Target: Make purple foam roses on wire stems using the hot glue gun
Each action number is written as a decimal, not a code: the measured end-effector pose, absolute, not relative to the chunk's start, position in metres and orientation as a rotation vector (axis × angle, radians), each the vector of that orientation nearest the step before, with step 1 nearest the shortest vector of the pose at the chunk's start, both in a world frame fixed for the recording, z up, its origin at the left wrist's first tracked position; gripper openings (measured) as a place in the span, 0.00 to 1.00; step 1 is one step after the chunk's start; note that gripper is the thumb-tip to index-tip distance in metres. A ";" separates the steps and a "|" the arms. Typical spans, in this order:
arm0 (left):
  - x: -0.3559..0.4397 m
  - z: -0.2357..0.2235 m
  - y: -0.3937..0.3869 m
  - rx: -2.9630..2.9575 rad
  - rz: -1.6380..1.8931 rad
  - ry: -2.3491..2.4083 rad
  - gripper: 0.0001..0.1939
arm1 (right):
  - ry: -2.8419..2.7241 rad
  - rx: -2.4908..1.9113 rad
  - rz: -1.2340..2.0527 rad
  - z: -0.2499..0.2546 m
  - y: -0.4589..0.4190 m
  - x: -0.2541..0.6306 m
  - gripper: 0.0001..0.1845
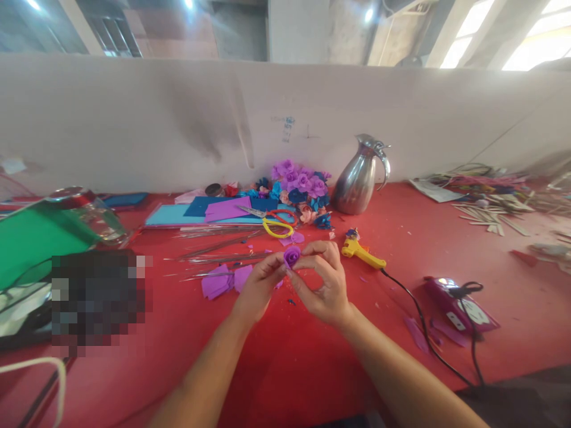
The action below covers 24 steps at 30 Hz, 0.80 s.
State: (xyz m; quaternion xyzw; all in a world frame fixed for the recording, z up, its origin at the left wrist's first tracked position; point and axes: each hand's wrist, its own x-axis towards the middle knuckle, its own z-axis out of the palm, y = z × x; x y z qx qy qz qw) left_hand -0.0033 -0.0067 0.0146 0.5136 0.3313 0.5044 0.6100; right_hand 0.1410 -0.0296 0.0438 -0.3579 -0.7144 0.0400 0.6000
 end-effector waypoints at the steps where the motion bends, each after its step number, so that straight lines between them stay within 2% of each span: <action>1: -0.003 0.015 -0.007 1.186 1.167 0.771 0.12 | -1.652 -0.816 0.093 0.044 -0.030 0.141 0.04; 17: -0.002 0.012 -0.006 1.136 1.188 0.764 0.11 | -1.636 -0.820 0.068 0.042 -0.028 0.139 0.07; 24: -0.003 0.010 -0.006 1.102 1.206 0.770 0.11 | -1.604 -0.797 0.114 0.041 -0.029 0.142 0.05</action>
